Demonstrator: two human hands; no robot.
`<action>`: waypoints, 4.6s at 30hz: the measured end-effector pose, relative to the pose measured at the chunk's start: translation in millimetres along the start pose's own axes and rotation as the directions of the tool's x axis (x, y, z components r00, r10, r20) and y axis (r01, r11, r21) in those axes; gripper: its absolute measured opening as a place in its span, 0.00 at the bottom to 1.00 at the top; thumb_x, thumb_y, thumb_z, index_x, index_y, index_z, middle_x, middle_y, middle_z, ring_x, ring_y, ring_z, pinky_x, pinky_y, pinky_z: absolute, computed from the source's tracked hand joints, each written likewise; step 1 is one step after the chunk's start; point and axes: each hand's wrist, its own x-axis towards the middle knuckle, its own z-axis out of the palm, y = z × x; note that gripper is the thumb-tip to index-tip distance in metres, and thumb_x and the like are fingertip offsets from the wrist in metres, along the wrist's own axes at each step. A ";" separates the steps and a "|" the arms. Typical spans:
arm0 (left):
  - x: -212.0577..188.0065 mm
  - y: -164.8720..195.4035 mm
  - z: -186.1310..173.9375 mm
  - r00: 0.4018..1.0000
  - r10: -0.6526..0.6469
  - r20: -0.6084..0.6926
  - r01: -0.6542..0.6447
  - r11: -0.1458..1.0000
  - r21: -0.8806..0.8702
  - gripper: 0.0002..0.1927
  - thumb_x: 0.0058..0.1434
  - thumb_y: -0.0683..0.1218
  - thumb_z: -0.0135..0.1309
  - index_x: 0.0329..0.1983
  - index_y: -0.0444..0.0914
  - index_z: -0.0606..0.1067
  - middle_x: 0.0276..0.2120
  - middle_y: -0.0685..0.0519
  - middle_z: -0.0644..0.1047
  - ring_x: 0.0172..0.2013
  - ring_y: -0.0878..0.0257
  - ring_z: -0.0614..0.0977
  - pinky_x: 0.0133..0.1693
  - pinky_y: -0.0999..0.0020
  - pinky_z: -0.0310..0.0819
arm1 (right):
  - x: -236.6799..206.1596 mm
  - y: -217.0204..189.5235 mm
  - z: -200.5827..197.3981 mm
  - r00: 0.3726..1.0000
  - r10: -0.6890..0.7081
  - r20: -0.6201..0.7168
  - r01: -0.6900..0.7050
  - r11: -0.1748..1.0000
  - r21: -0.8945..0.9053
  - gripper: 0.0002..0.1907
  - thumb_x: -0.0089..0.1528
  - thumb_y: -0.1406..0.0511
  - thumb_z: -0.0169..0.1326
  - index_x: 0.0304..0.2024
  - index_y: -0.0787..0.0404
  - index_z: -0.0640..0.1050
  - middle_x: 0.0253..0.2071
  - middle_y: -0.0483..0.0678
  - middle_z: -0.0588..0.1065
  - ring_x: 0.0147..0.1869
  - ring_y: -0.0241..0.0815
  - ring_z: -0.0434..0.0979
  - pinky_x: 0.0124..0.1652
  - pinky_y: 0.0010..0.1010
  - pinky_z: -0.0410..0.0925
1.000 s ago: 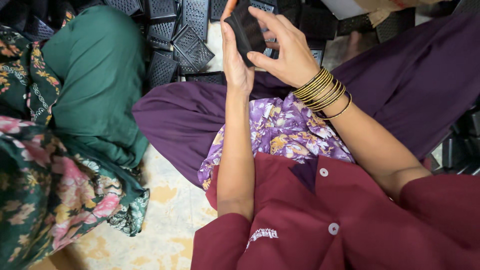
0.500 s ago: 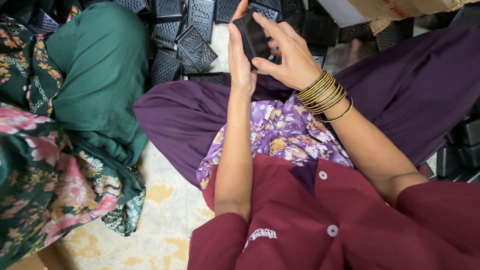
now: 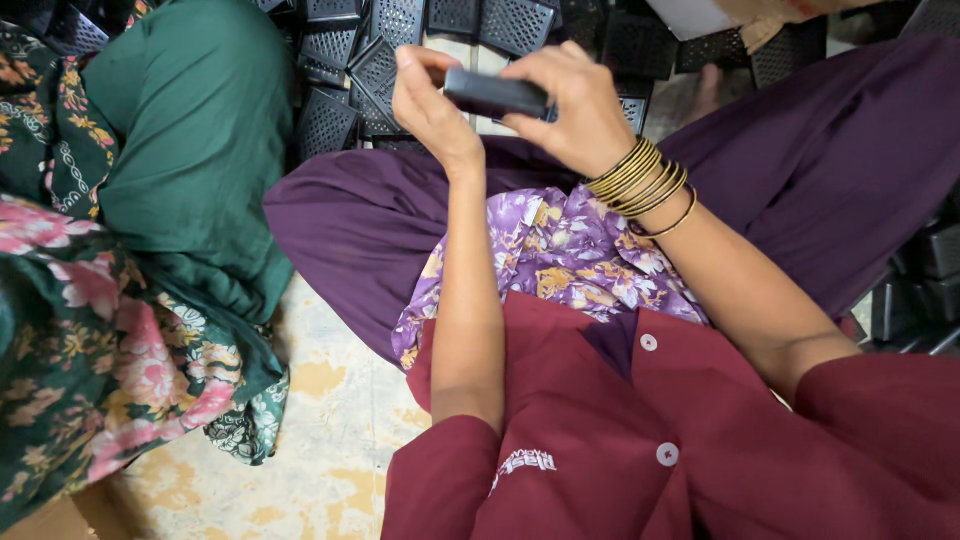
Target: The person sits on the floor among a large pile of black plastic grater bodies, picking them up one at a time, turning them over in both hands, and tossing them onto a sorted pile or into a cardboard box. A second person nearby handles the same items.
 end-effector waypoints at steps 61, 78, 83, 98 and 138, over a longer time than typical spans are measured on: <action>-26.4 12.0 38.8 0.893 -0.213 0.397 0.447 0.530 -0.721 0.38 0.75 0.67 0.37 0.82 0.48 0.49 0.68 0.46 0.65 0.68 0.53 0.68 0.71 0.55 0.58 | 6.1 22.2 -3.9 0.971 -0.002 -0.239 0.074 0.953 0.292 0.43 0.56 0.65 0.72 0.64 0.64 0.60 0.63 0.53 0.74 0.64 0.44 0.75 0.56 0.33 0.72; 2.4 4.4 8.7 0.803 -0.358 0.477 0.575 0.253 -0.778 0.33 0.73 0.68 0.40 0.73 0.47 0.64 0.49 0.42 0.77 0.41 0.51 0.79 0.43 0.55 0.75 | 55.0 117.1 77.8 0.999 0.039 -0.027 -0.047 0.853 -0.520 0.25 0.49 0.56 0.67 0.44 0.61 0.78 0.48 0.54 0.72 0.52 0.57 0.71 0.45 0.49 0.67; 8.1 -5.1 1.1 0.772 -0.568 0.287 0.566 0.406 -0.718 0.26 0.69 0.68 0.45 0.57 0.46 0.69 0.42 0.47 0.76 0.37 0.54 0.79 0.38 0.58 0.75 | 44.8 120.0 75.2 0.985 0.131 -0.113 -0.160 0.937 -0.310 0.23 0.49 0.53 0.66 0.39 0.57 0.76 0.42 0.54 0.73 0.48 0.57 0.72 0.47 0.49 0.68; -4.3 -29.1 5.2 0.900 -0.407 0.158 0.431 0.770 -0.471 0.20 0.62 0.39 0.58 0.58 0.34 0.72 0.48 0.47 0.78 0.43 0.57 0.81 0.46 0.62 0.79 | 35.3 89.6 59.5 0.955 0.295 -0.003 -0.270 0.879 0.393 0.16 0.66 0.65 0.51 0.56 0.63 0.74 0.44 0.55 0.77 0.40 0.49 0.79 0.38 0.36 0.74; 5.6 -5.7 -2.4 0.779 -0.490 0.391 0.603 0.755 -0.256 0.33 0.69 0.69 0.39 0.64 0.41 0.66 0.56 0.45 0.72 0.52 0.52 0.79 0.52 0.55 0.79 | 25.9 56.2 48.4 0.977 0.117 0.176 -0.161 0.953 0.258 0.50 0.53 0.46 0.65 0.74 0.47 0.61 0.43 0.54 0.75 0.44 0.48 0.80 0.43 0.36 0.74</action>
